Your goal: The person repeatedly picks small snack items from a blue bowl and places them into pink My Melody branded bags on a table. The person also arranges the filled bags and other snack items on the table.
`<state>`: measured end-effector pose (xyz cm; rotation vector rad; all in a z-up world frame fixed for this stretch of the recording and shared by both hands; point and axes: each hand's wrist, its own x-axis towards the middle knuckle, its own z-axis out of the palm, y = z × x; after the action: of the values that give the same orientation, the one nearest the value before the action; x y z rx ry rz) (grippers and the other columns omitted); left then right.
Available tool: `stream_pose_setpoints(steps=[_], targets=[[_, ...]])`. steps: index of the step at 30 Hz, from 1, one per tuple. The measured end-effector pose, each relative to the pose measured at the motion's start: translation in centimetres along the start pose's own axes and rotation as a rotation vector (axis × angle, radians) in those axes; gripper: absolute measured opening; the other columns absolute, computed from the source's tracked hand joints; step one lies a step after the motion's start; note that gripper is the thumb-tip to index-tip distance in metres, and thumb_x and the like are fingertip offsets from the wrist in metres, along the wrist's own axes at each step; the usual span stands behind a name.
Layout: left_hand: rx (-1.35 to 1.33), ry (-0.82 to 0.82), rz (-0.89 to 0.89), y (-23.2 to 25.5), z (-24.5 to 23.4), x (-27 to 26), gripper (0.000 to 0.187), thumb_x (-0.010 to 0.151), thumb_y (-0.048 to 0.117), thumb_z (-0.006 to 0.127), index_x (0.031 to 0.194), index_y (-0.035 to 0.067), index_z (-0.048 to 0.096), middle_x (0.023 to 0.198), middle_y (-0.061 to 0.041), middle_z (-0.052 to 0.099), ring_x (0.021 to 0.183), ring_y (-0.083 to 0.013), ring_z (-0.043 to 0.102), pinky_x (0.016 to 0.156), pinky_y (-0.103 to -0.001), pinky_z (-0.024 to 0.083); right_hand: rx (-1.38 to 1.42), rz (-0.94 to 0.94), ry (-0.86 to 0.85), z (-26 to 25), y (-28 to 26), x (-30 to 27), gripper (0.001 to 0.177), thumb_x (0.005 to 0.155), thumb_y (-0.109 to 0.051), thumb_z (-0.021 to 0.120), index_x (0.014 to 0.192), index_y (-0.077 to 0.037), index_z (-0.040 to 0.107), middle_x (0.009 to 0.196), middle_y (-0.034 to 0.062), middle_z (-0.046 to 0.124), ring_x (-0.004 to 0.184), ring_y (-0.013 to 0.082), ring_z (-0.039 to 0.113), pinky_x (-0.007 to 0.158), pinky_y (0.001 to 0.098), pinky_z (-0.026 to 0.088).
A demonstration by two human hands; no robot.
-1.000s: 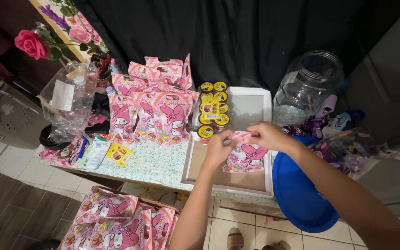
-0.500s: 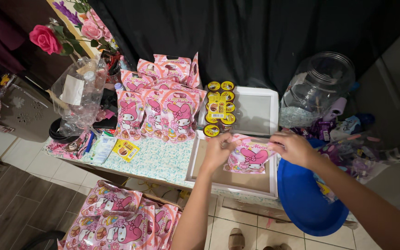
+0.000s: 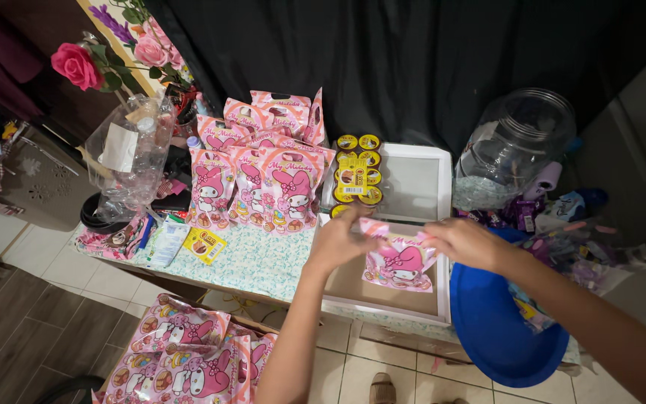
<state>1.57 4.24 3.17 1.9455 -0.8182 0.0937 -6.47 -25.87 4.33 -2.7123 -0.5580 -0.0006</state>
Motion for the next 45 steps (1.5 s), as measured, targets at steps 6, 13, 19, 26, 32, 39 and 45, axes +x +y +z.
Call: stream_pose_setpoints(steps=[6,13,19,26,32,39,45], targets=[[0.149,-0.198,0.305,4.2,2.6,1.6,0.025,0.071,0.026,0.083,0.089,0.011,0.075,0.085,-0.007,0.077,0.08,-0.0278,0.074,0.095,-0.047,0.052,0.209,0.056,-0.134,-1.0,-2.6,1.8,0.023,0.084,-0.022,0.071,0.099,-0.005,0.066,0.087,0.0159,0.073,0.08,0.0311,0.074,0.07,0.0407,0.055],[0.099,-0.339,0.118,3.3,2.8,1.4,0.021,0.081,0.026,0.078,0.099,0.014,0.076,0.083,-0.016,0.072,0.079,-0.0359,0.07,0.073,-0.047,0.053,0.239,-0.022,-0.193,-1.7,-2.0,1.5,0.019,0.081,-0.017,0.074,0.089,-0.002,0.067,0.083,0.0162,0.071,0.075,0.0295,0.071,0.068,0.0397,0.054],[0.148,-0.33,0.174,4.1,2.6,1.6,0.025,0.074,0.032,0.082,0.089,0.013,0.078,0.078,-0.015,0.073,0.075,-0.0353,0.071,0.068,-0.046,0.054,0.232,0.014,-0.141,-0.2,-1.1,1.5,0.019,0.086,-0.022,0.075,0.088,-0.003,0.07,0.08,0.0138,0.074,0.07,0.0239,0.073,0.065,0.0362,0.054],[0.037,-0.316,0.101,3.6,2.2,2.4,0.029,0.075,0.037,0.084,0.091,0.014,0.078,0.077,-0.012,0.072,0.07,-0.0326,0.071,0.064,-0.041,0.054,0.788,0.145,-0.164,0.1,0.8,2.1,0.014,0.089,-0.016,0.077,0.088,-0.003,0.075,0.081,0.0026,0.074,0.08,0.0076,0.064,0.072,0.028,0.054],[0.072,-0.31,0.107,3.6,2.6,2.2,0.024,0.077,0.031,0.08,0.095,0.015,0.078,0.076,-0.012,0.072,0.069,-0.0332,0.07,0.064,-0.043,0.054,0.314,0.174,-0.111,-0.4,-1.7,2.3,0.022,0.087,-0.027,0.077,0.093,-0.006,0.076,0.074,0.0072,0.072,0.068,0.0131,0.06,0.066,0.0319,0.051],[0.112,-0.286,0.119,3.9,3.4,1.8,0.018,0.083,0.023,0.073,0.099,0.016,0.076,0.077,-0.015,0.071,0.071,-0.0352,0.069,0.067,-0.047,0.053,0.272,-0.077,-0.113,-2.1,-2.8,2.9,0.026,0.086,-0.027,0.075,0.094,-0.003,0.073,0.085,0.0117,0.07,0.075,0.0244,0.067,0.068,0.0372,0.052],[0.162,-0.236,0.226,3.9,3.3,1.4,0.014,0.083,0.02,0.071,0.097,0.016,0.075,0.081,-0.01,0.072,0.076,-0.0333,0.07,0.068,-0.048,0.053,0.298,-0.109,-0.069,-1.8,-2.9,2.5,0.023,0.09,-0.026,0.071,0.089,-0.003,0.073,0.083,0.0127,0.07,0.077,0.0285,0.068,0.07,0.0384,0.052]])
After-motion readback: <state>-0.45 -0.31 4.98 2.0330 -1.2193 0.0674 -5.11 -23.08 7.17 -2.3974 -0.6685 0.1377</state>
